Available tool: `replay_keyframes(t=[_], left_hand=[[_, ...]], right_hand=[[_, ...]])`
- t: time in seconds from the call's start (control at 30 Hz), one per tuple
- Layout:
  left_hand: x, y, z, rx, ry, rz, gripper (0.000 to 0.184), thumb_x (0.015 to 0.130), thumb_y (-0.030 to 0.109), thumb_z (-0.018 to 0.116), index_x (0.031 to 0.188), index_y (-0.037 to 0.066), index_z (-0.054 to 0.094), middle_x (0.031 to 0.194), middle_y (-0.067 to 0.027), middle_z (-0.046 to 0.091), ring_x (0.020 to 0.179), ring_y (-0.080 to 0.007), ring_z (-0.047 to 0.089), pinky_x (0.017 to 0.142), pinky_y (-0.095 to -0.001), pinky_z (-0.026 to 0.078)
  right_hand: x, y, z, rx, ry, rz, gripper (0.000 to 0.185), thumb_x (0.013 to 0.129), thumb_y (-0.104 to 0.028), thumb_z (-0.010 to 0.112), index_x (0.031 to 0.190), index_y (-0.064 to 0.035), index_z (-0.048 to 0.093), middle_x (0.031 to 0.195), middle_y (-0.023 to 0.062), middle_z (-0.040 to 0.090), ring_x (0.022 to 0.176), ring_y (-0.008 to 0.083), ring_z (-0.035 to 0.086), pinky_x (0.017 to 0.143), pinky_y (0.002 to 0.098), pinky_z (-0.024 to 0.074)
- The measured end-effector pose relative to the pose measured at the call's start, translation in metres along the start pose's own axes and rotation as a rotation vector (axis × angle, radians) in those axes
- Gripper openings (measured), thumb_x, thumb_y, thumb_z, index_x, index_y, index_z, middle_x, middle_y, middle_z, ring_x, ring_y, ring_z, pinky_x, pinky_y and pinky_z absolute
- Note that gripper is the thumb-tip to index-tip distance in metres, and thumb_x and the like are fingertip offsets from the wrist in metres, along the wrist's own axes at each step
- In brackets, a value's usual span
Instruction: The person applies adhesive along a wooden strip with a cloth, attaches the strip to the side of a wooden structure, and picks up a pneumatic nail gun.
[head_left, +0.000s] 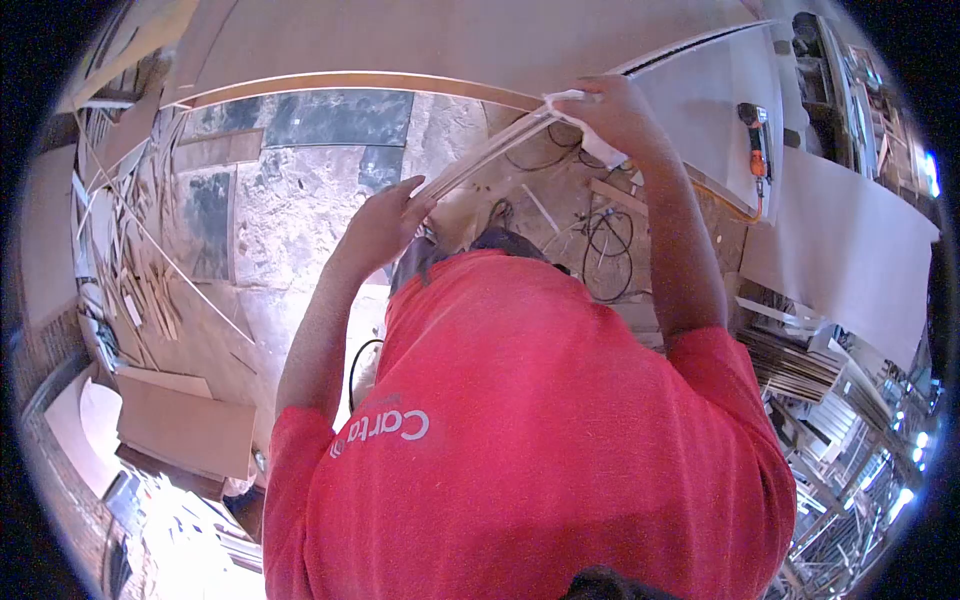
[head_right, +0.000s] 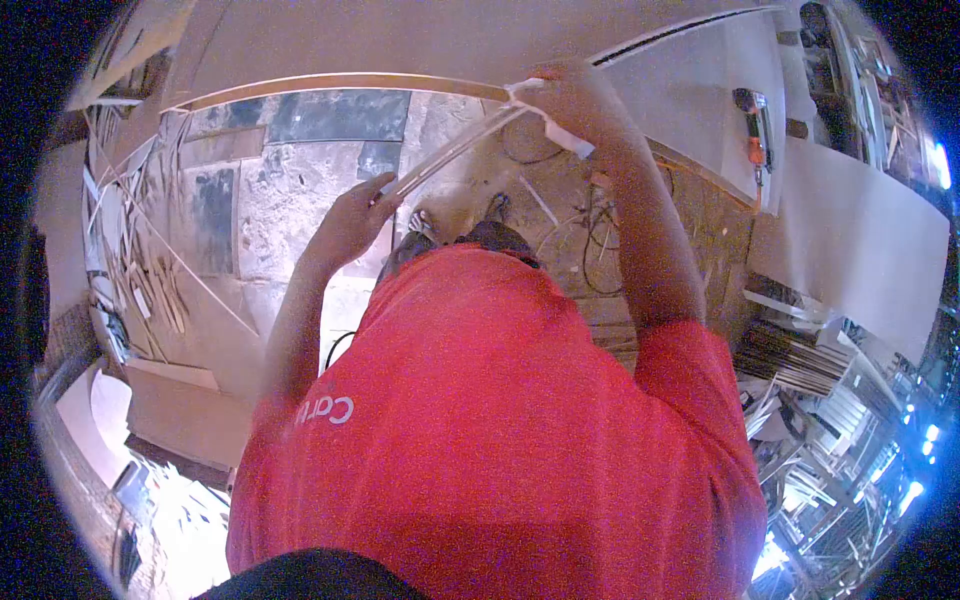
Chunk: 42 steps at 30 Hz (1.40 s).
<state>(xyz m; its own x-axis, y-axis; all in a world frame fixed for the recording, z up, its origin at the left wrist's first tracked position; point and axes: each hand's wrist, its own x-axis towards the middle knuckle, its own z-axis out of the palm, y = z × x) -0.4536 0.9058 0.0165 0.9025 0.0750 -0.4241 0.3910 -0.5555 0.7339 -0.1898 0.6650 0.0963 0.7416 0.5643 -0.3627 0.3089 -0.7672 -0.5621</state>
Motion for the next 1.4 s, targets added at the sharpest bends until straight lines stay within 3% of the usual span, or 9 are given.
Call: replay_keyframes(t=[0.1,0.37,0.43,0.6,0.7,0.9,1.13,1.2,1.4], left_hand=[[-0.011,-0.02,0.003,-0.125,0.018,0.009,0.058,0.101,0.039,0.063,0.146,0.003,0.053,0.117,-0.0242,0.071,0.106,-0.031,0.07,0.093,-0.0409,0.054],[-0.054,-0.07,0.01,-0.518,0.029,-0.031,0.066,0.089,0.02,0.08,0.149,0.011,0.053,0.122,-0.0118,0.067,0.102,-0.0188,0.067,0.094,-0.036,0.055],[-0.059,-0.072,0.015,-0.521,0.134,0.069,0.067,0.082,0.022,0.083,0.143,0.008,0.059,0.11,-0.0097,0.069,0.09,-0.0149,0.065,0.085,-0.032,0.054],[-0.057,-0.068,0.025,-0.456,0.269,0.122,0.052,0.083,0.013,0.076,0.133,0.005,0.066,0.106,-0.0118,0.07,0.09,-0.0186,0.067,0.086,-0.0326,0.054],[-0.056,-0.068,0.027,-0.387,0.307,0.136,0.048,0.088,0.024,0.076,0.131,0.005,0.067,0.109,-0.0134,0.071,0.097,-0.0224,0.068,0.089,-0.0365,0.053],[-0.05,-0.077,0.031,-0.345,0.328,0.151,0.034,0.091,0.02,0.071,0.122,0.006,0.071,0.103,-0.0174,0.069,0.095,-0.0302,0.068,0.086,-0.0401,0.053],[-0.049,-0.079,0.028,-0.311,0.335,0.193,0.034,0.092,0.019,0.071,0.123,0.006,0.071,0.108,-0.0174,0.069,0.098,-0.0318,0.067,0.087,-0.0398,0.053],[-0.051,-0.074,0.026,-0.295,0.301,0.146,0.036,0.092,0.019,0.072,0.125,0.007,0.071,0.111,-0.0174,0.07,0.101,-0.0321,0.068,0.089,-0.0397,0.053],[-0.048,-0.079,0.033,-0.303,0.358,0.183,0.039,0.092,0.02,0.073,0.129,0.008,0.07,0.109,-0.0171,0.07,0.1,-0.0311,0.068,0.09,-0.0395,0.053]], right_hand=[[-0.006,0.0,0.0,0.06,0.133,-0.014,0.039,0.082,-0.038,0.081,0.105,-0.0061,0.079,0.084,0.0121,0.076,0.075,0.0202,0.071,0.073,0.0357,0.0553],[-0.024,-0.064,0.05,-0.152,-0.158,-0.187,0.034,0.084,-0.041,0.08,0.103,-0.0118,0.079,0.085,0.0138,0.075,0.079,0.0247,0.073,0.074,0.0403,0.0558],[-0.031,-0.092,0.072,-0.19,-0.231,-0.212,0.034,0.086,-0.042,0.077,0.102,-0.0128,0.079,0.087,0.0129,0.075,0.082,0.0277,0.074,0.075,0.0431,0.0564],[-0.038,-0.14,0.123,-0.487,-0.256,-0.641,0.03,0.086,-0.041,0.068,0.098,-0.0149,0.078,0.092,0.014,0.075,0.092,0.036,0.073,0.081,0.0503,0.0578],[-0.044,-0.166,0.138,-0.626,-0.372,-0.618,0.027,0.088,-0.037,0.071,0.106,-0.0174,0.076,0.095,0.0123,0.072,0.096,0.0347,0.07,0.081,0.0493,0.0553],[-0.046,-0.179,0.153,-0.735,-0.424,-0.599,0.023,0.091,-0.035,0.068,0.105,-0.0188,0.076,0.099,0.0119,0.071,0.098,0.0344,0.07,0.082,0.051,0.0558],[-0.042,-0.177,0.16,-0.766,-0.414,-0.561,0.022,0.092,-0.033,0.066,0.103,-0.0171,0.075,0.1,0.0119,0.071,0.099,0.034,0.071,0.083,0.0503,0.0561],[-0.043,-0.175,0.155,-0.698,-0.343,-0.595,0.02,0.086,-0.024,0.065,0.094,-0.0111,0.077,0.093,0.0161,0.075,0.092,0.0351,0.075,0.079,0.0515,0.0595],[-0.041,-0.166,0.137,-0.688,-0.321,-0.586,0.023,0.087,-0.029,0.063,0.091,-0.0112,0.077,0.09,0.0169,0.074,0.09,0.036,0.074,0.078,0.0514,0.0589]])
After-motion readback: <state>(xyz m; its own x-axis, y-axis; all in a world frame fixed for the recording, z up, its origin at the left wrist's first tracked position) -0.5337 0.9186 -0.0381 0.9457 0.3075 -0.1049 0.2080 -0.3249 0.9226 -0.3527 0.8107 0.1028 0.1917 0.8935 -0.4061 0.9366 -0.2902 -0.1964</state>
